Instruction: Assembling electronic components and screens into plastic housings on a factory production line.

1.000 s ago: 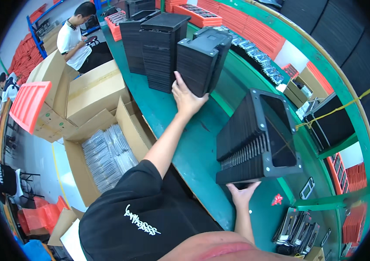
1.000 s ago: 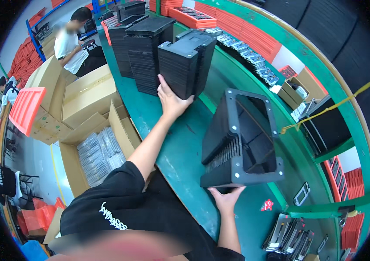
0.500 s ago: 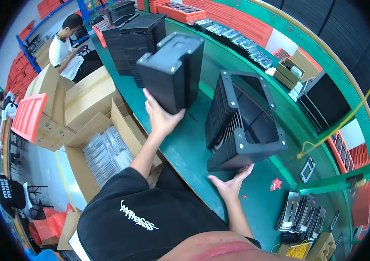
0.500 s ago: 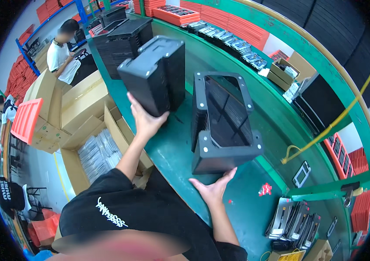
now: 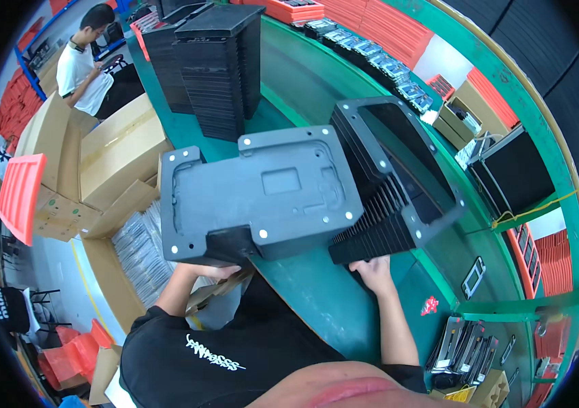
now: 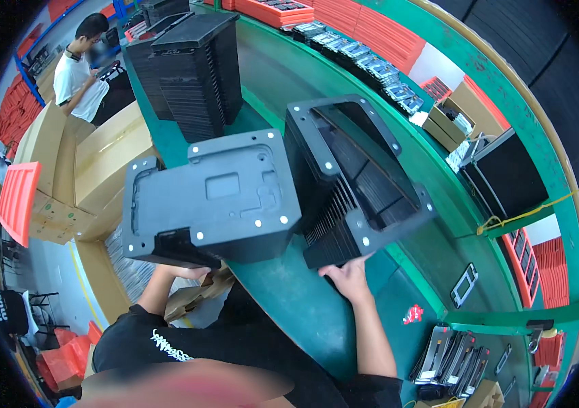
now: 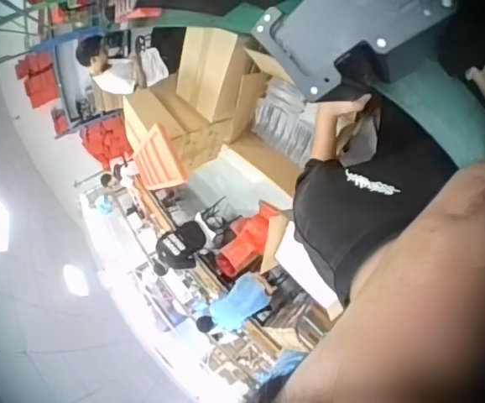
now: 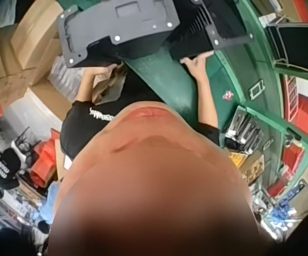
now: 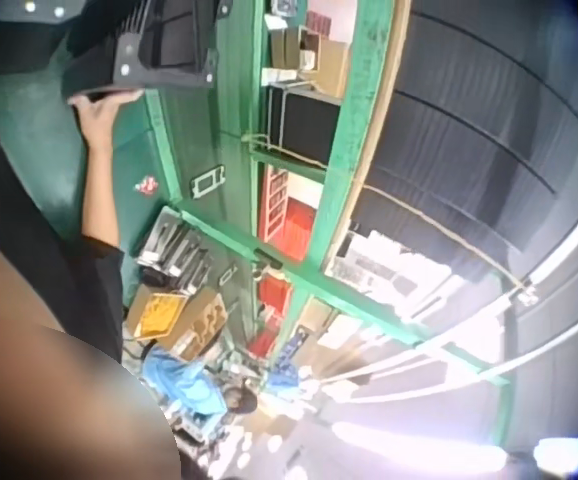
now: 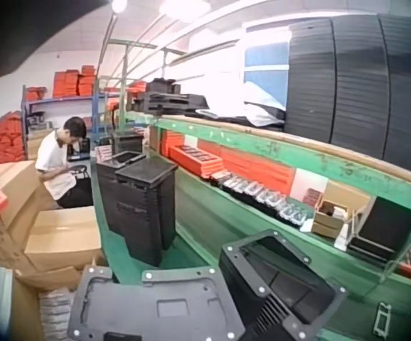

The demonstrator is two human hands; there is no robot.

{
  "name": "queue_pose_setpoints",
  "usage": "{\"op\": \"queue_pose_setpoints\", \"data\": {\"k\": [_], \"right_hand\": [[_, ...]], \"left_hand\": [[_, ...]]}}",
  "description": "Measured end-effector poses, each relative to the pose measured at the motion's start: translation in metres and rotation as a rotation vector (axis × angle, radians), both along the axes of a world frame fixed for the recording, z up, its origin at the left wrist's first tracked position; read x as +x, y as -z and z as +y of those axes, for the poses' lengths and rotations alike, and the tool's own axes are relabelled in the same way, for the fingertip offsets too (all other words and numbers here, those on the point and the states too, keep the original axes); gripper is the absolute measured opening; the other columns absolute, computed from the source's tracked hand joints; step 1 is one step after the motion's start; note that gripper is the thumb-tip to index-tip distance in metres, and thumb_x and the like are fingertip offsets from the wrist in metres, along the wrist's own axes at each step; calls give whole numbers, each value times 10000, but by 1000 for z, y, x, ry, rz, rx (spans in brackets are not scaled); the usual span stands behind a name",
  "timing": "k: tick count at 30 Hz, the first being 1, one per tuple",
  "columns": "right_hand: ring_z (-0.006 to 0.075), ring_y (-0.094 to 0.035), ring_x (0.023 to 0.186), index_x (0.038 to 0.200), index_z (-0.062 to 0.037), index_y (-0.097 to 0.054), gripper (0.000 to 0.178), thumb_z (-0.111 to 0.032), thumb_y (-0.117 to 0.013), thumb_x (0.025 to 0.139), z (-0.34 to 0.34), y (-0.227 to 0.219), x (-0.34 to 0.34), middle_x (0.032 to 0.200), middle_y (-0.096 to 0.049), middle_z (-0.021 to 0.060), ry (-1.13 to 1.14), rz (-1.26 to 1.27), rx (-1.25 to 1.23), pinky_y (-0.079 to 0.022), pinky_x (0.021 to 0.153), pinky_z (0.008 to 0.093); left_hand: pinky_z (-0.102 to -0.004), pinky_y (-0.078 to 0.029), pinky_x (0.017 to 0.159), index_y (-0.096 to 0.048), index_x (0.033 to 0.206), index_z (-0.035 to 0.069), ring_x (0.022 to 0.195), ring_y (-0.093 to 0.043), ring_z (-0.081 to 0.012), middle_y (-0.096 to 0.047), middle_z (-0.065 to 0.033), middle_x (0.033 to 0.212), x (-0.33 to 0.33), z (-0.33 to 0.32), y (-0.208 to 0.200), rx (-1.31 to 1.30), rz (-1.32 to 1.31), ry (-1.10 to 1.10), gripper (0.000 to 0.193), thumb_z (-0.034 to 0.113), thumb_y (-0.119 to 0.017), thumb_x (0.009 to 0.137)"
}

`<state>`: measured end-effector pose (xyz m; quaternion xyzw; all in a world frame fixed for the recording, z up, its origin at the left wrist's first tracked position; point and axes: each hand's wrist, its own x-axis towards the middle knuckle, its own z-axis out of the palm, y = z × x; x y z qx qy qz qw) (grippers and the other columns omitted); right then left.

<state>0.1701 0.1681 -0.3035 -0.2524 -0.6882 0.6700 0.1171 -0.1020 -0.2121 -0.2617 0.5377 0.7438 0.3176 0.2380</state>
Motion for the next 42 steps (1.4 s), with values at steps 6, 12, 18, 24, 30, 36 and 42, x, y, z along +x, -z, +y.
{"op": "queue_pose_setpoints", "data": {"k": [6, 12, 18, 24, 30, 36, 42], "right_hand": [[273, -521, 1316, 1539, 84, -303, 873, -361, -749, 936, 9, -23, -114, 1470, -490, 190, 94, 320, 938, -409, 1124, 423], [256, -509, 1333, 1552, 51, -312, 797, -566, -420, 1059, 5, -54, -196, 1492, -475, 167, 66, 376, -547, -387, 1147, 409], [253, -505, 1345, 1552, 12, -339, 731, -533, -406, 1070, -17, -55, -221, 1505, -479, 146, -64, 439, -309, -405, 1137, 415], [249, -500, 1356, 1552, -27, -365, 668, -500, -392, 1081, -28, -49, -230, 1518, -483, 124, -162, 456, -97, -423, 1128, 421], [246, -495, 1367, 1552, -66, -392, 611, -467, -378, 1092, 8, -33, -197, 1531, -487, 103, -233, 411, 130, -440, 1118, 426], [252, -542, 1311, 1484, -67, -492, 505, -380, -439, 1092, 17, -51, -127, 1454, -562, 102, 0, 235, -537, -487, 1066, 429], [247, -462, 1376, 1521, -32, -433, 492, -291, -436, 1103, 101, 68, -23, 1514, -496, 92, 208, 464, -751, -350, 1187, 380]], "left_hand": [[-449, -427, 1078, -664, 1263, 106, 1185, -585, -322, -660, -117, 1265, 4, 0, 13, -39, 72, 23, 546, 421, -742, 824], [-441, -490, 967, -691, 1169, 76, 1070, -631, -314, -688, -128, 1161, 10, 8, -19, -78, -120, -39, 472, 384, -757, 817], [-426, -489, 951, -688, 1158, 81, 1041, -622, -303, -679, -140, 1135, 13, 14, -18, 195, 82, 8, 413, 314, -745, 821], [-407, -504, 934, -683, 1144, 48, 1019, -641, -276, -681, -128, 1113, 6, 25, -8, 191, -123, -3, 456, 228, -836, 754], [-429, -409, 1105, -492, 1436, 0, 1261, -565, -325, -590, -182, 1344, 7, 51, -31, 313, -99, -28, 899, 233, -905, 673], [-428, -113, 1251, 271, 1530, 6, 1544, -126, -390, -86, -313, 1636, 19, 88, 8, 298, -261, 6, 1529, 339, -944, 662], [-438, -222, 1234, 308, 1533, 14, 1509, -236, -439, -88, -371, 1625, 50, 152, -65, 351, 88, 279, 1528, 412, -916, 710]]}}
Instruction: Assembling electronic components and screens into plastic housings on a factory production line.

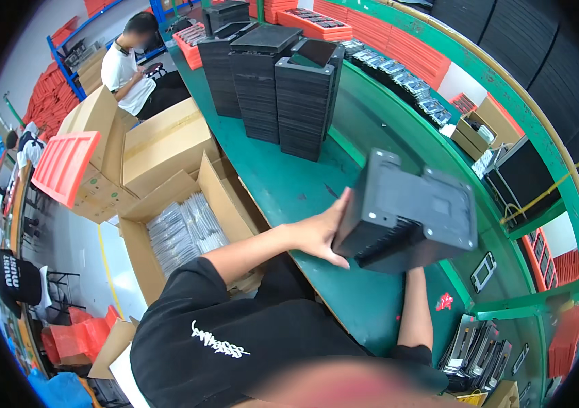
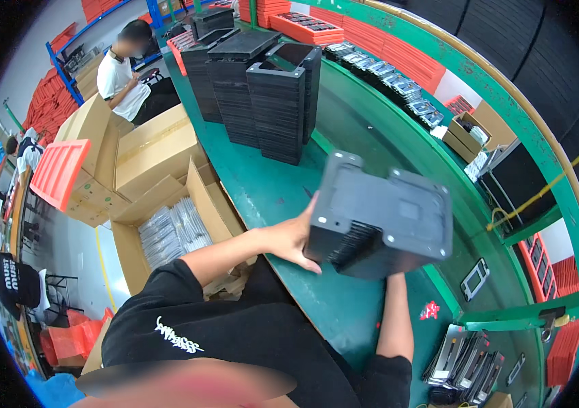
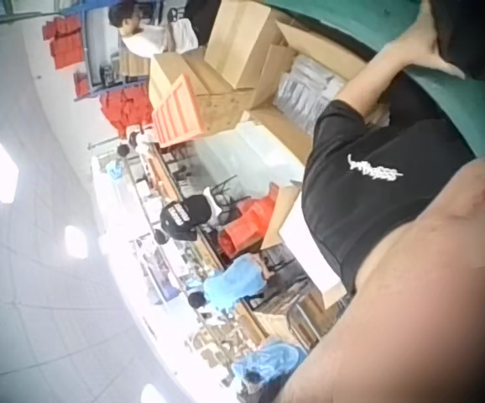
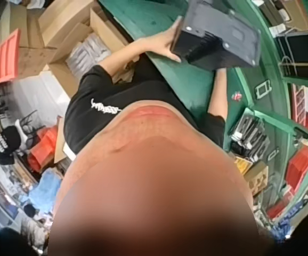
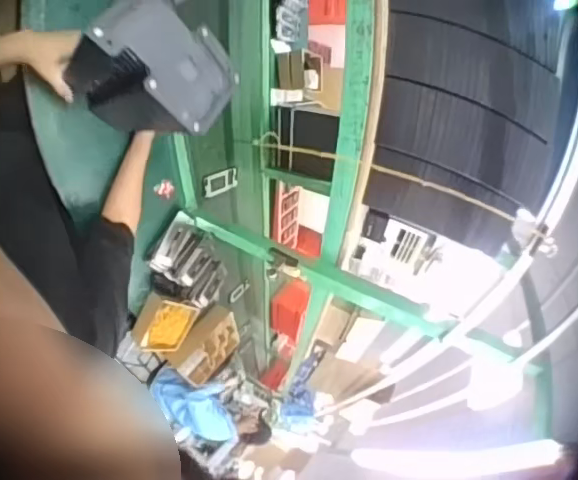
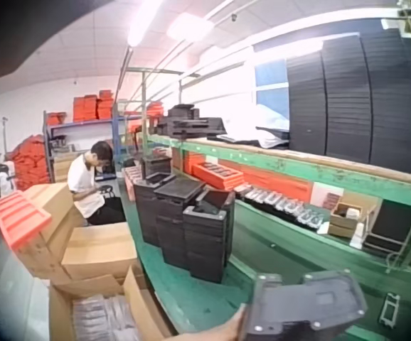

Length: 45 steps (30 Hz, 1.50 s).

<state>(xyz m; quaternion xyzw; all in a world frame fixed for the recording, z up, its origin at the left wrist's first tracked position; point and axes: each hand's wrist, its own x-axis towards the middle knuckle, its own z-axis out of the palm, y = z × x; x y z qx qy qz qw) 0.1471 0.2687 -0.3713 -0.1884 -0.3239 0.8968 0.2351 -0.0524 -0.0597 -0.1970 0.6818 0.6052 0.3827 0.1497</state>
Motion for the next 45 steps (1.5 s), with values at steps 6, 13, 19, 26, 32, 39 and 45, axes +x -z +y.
{"op": "queue_pose_setpoints", "data": {"k": [6, 13, 19, 26, 32, 39, 45], "right_hand": [[239, -405, 1422, 1561, -43, -376, 505, -240, -430, 1099, -12, 3, 102, 1551, -442, 82, 138, 175, -1, -277, 1224, 371], [235, -379, 1443, 1579, -48, -349, 518, -215, -430, 1096, -14, -16, 87, 1568, -417, 77, 116, 241, -1, -245, 1241, 367], [236, -384, 1439, 1576, -47, -354, 517, -216, -436, 1094, 34, -30, 53, 1565, -421, 79, -24, 187, 67, -252, 1237, 368], [236, -390, 1434, 1572, -46, -360, 517, -218, -443, 1092, 57, -36, 43, 1562, -426, 81, -65, 147, 120, -260, 1232, 370], [237, -395, 1430, 1569, -45, -365, 516, -219, -448, 1090, 45, -16, 67, 1559, -430, 83, 8, 137, 111, -267, 1229, 372], [238, -400, 1425, 1565, -44, -371, 516, -221, -455, 1087, 25, 6, 91, 1555, -435, 85, 113, 142, 96, -276, 1224, 374], [239, -406, 1421, 1561, -44, -375, 516, -222, -460, 1085, 15, 17, 94, 1552, -439, 87, 149, 142, 103, -283, 1220, 375]], "left_hand": [[-401, -534, 865, -720, 1023, 71, 972, -671, -315, -711, -125, 989, -74, 12, -155, 130, 359, 121, 219, 141, -736, 816], [-431, -510, 1003, -669, 1232, 60, 1140, -653, -354, -663, -245, 1211, -254, 38, -281, -145, 660, -1324, 777, 647, -769, 733], [-440, -512, 1015, -557, 1455, 109, 1239, -611, -399, -561, -288, 1423, -344, 74, -254, -426, 363, -1428, 1049, 679, -797, 608], [-438, -538, 897, -688, 1300, 153, 969, -684, -333, -722, -181, 1136, -306, 84, -299, -1020, 326, -976, 691, 483, -783, 700], [-456, -540, 823, -700, 1188, 125, 870, -680, -295, -720, -179, 1051, -330, 82, -289, -1003, 130, -884, 520, 338, -771, 718], [-460, -534, 868, -688, 1225, 95, 935, -680, -326, -701, -204, 1142, -330, 67, -302, -960, -18, -1012, 627, 364, -784, 667], [-443, -516, 905, -733, 1138, 99, 965, -677, -317, -709, -196, 1165, -294, 66, -315, -948, -6, -1082, 567, 381, -787, 649]]}}
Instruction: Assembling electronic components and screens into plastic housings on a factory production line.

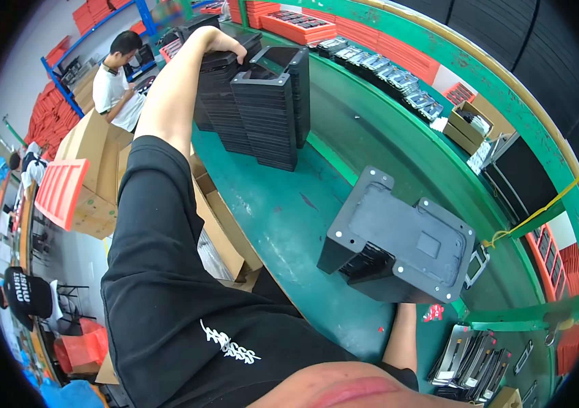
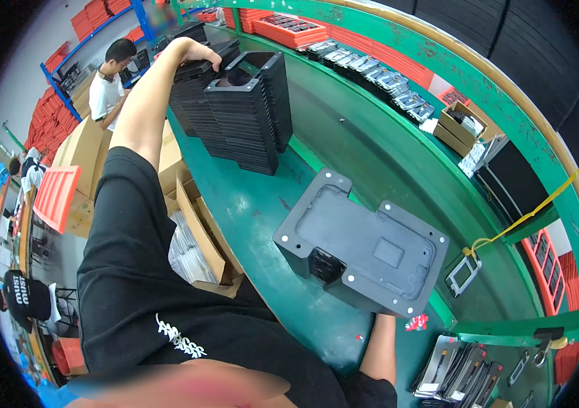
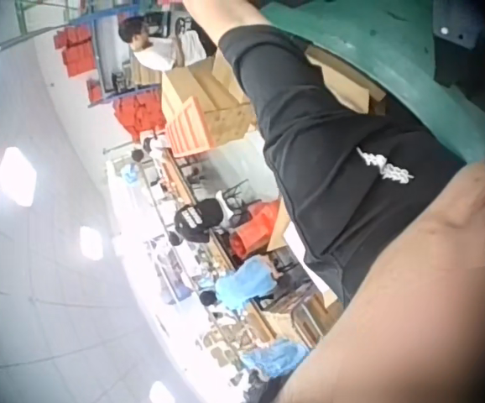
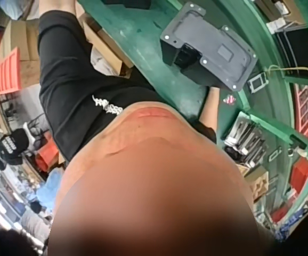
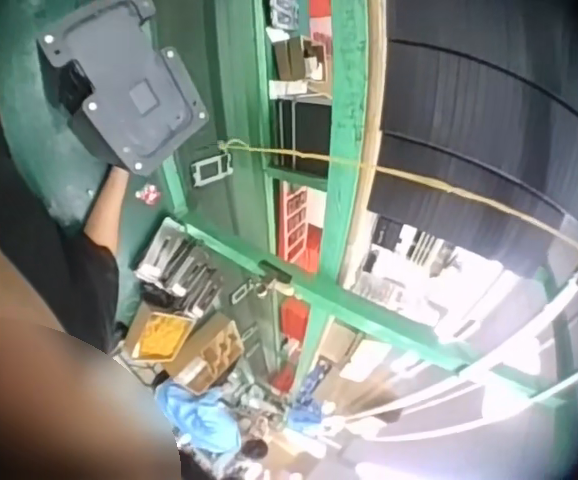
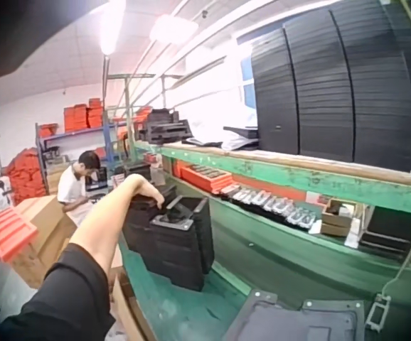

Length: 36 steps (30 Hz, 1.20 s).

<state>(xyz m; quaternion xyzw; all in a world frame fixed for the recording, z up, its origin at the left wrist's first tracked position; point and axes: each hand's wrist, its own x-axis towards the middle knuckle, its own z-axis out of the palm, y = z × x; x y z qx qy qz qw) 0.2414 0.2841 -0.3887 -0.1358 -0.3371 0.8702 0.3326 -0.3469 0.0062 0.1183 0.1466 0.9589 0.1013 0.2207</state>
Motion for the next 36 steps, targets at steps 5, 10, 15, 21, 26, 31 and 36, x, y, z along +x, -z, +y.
{"op": "queue_pose_setpoints", "data": {"k": [5, 10, 15, 21, 26, 31, 36], "right_hand": [[239, -410, 1417, 1558, -43, -379, 515, -223, -465, 1083, -12, 10, 1, 1549, -442, 88, 4, -14, -4, -289, 1217, 376], [240, -414, 1413, 1555, -42, -384, 515, -225, -470, 1081, -15, 16, 4, 1546, -446, 90, 8, -34, 9, -295, 1214, 378], [240, -418, 1410, 1553, -41, -388, 515, -226, -475, 1080, -9, 16, -3, 1544, -449, 91, 5, -32, 39, -301, 1210, 379], [241, -423, 1406, 1549, -41, -393, 515, -227, -480, 1078, -19, 24, -6, 1541, -453, 93, 13, -51, 46, -308, 1207, 381], [242, -427, 1402, 1546, -40, -397, 514, -228, -485, 1076, -15, 22, -9, 1538, -457, 94, -10, -75, 81, -314, 1203, 382], [242, -432, 1399, 1543, -39, -401, 514, -229, -490, 1074, -8, 18, -11, 1535, -460, 96, -23, -102, 117, -320, 1200, 383], [243, -436, 1395, 1541, -38, -405, 514, -230, -494, 1072, -5, 19, -10, 1533, -463, 97, -24, -120, 143, -326, 1197, 385]], "left_hand": [[-437, -515, 908, -737, 1143, 102, 982, -673, -309, -700, -191, 1189, 13, 9, -1, -55, 53, -32, 581, 393, -793, 643], [-575, -469, 967, -541, 1441, 145, 1201, -574, -425, -544, -259, 1412, -24, 9, 7, -108, -16, 33, 930, 408, -813, 591], [-665, -406, 1024, -301, 1610, 243, 1367, -426, -506, -331, -297, 1577, -62, -18, 1, 1, -65, -199, 1180, 471, -831, 581], [-714, -370, 1033, -157, 1661, 284, 1413, -362, -544, -253, -288, 1627, 1, -9, -1, -37, 12, 25, 1312, 528, -843, 570], [-630, -395, 1062, -118, 1669, 272, 1416, -400, -466, -268, -268, 1634, -7, -4, 5, -133, 118, -13, 1329, 525, -839, 582], [-532, -432, 1062, -98, 1672, 265, 1356, -492, -391, -337, -251, 1609, 7, 6, 6, -183, 84, 117, 1320, 478, -835, 597], [-509, -467, 1008, -278, 1634, 170, 1244, -573, -385, -459, -219, 1536, -2, 2, 14, -107, 135, 102, 1180, 410, -818, 613]]}}
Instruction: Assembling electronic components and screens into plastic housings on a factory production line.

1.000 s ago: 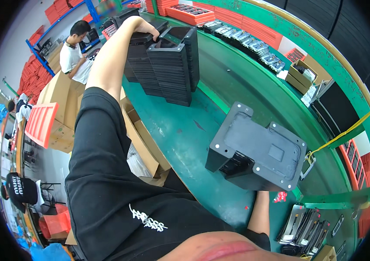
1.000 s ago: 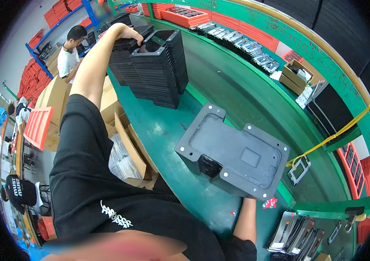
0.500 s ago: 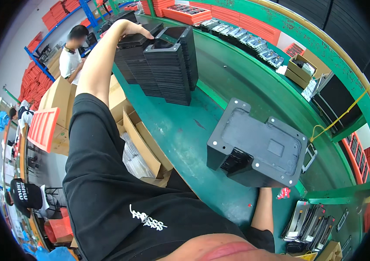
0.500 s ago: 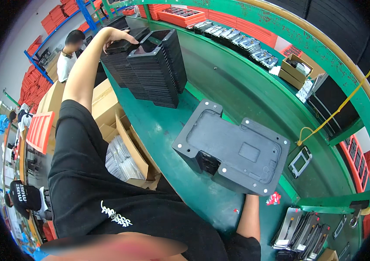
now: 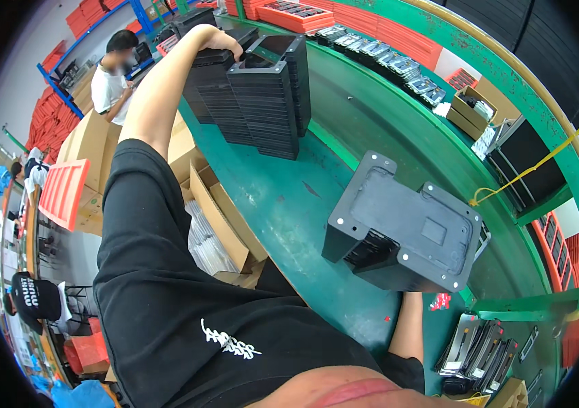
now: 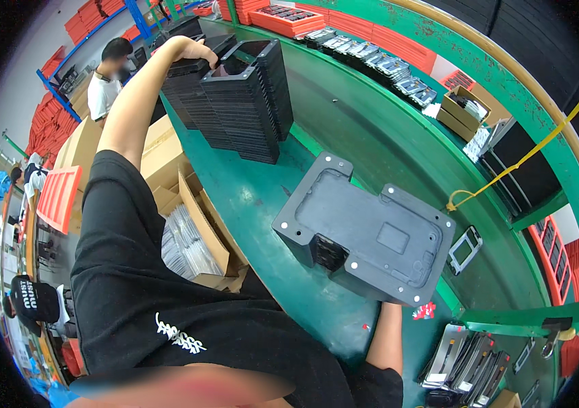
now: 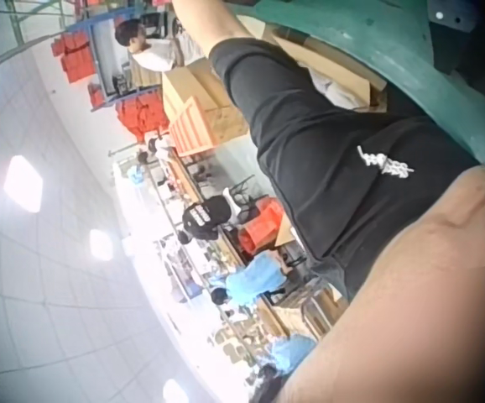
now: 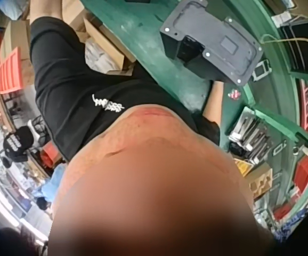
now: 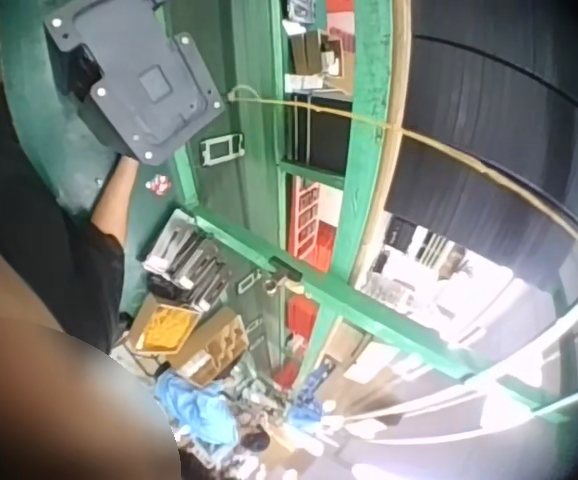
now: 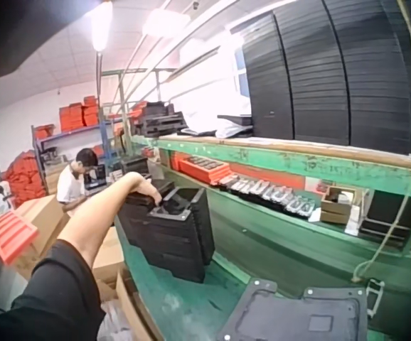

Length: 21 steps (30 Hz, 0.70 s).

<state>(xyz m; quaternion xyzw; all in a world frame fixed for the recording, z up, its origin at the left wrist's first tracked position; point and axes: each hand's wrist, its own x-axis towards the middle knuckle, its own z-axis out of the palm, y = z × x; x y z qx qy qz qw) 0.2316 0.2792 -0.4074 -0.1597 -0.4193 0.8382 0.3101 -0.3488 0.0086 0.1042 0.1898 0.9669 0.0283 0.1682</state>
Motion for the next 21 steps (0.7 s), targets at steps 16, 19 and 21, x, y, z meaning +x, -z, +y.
{"op": "queue_pose_setpoints", "data": {"k": [16, 19, 21], "right_hand": [[245, -449, 1384, 1532, -36, -418, 513, -234, -509, 1067, 4, 4, -6, 1524, -474, 102, 38, -21, 72, -345, 1186, 389], [245, -452, 1382, 1530, -36, -420, 513, -235, -512, 1066, 1, 7, -9, 1523, -476, 103, 49, -22, 79, -348, 1184, 389], [245, -453, 1380, 1529, -36, -422, 513, -235, -514, 1065, -4, 10, -15, 1522, -478, 103, 52, -24, 81, -351, 1183, 390]], "left_hand": [[-590, -442, 947, -571, 1381, 53, 1189, -581, -372, -583, -225, 1390, -35, -35, -19, 302, -247, -289, 986, 515, -798, 540], [-580, -427, 974, -538, 1414, 45, 1235, -546, -376, -537, -219, 1442, -28, -46, -14, 325, -251, -318, 1017, 517, -790, 550], [-575, -419, 988, -522, 1431, 40, 1259, -529, -378, -514, -216, 1468, -24, -48, -10, 332, -251, -334, 1032, 518, -787, 555]]}}
